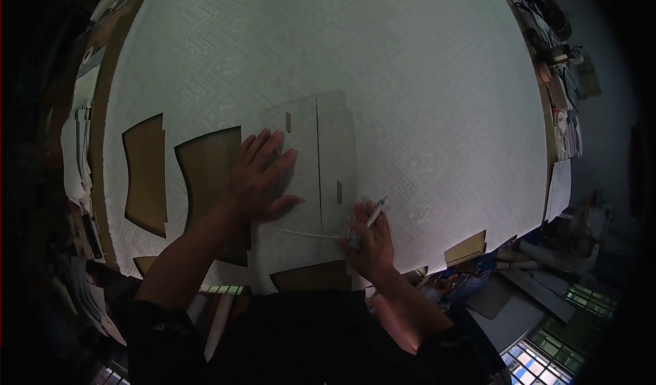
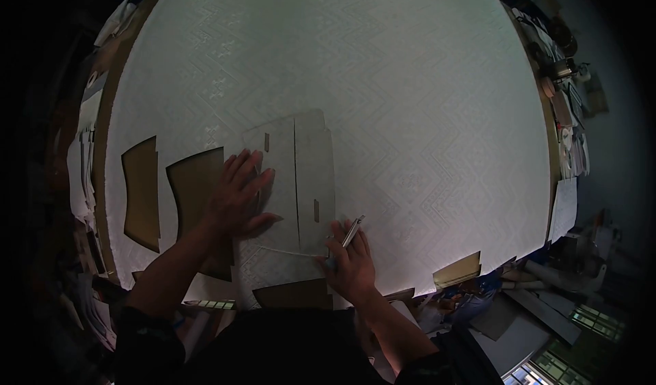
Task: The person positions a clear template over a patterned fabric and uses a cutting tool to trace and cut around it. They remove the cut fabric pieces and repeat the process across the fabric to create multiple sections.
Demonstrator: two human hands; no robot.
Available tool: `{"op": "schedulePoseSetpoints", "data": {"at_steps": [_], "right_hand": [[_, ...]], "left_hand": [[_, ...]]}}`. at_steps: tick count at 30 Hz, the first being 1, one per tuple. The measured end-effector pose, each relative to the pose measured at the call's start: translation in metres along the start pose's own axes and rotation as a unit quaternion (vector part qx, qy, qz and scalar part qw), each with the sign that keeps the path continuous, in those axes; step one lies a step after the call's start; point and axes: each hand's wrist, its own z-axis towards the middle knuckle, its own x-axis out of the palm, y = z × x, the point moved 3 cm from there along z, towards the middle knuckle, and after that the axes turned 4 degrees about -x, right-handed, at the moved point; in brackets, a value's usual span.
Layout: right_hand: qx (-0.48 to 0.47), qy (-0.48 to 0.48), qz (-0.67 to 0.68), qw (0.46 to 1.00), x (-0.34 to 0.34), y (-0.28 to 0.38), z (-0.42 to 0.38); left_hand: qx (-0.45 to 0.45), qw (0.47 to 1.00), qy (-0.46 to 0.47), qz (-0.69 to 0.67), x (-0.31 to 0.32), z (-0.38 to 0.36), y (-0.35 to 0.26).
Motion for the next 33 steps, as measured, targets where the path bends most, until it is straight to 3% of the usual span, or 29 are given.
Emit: {"op": "schedulePoseSetpoints", "data": {"at_steps": [26,33], "right_hand": [[0.001,0.002,0.012,1.0,0.0022,0.0018,-0.0056],[-0.012,-0.016,-0.002,1.0,0.0022,-0.0005,-0.0001]], "left_hand": [[-0.016,0.999,0.04,0.025,0.0063,-0.0047,-0.0029],[0.001,0.999,0.006,0.036,0.0061,-0.0012,0.0003]]}}
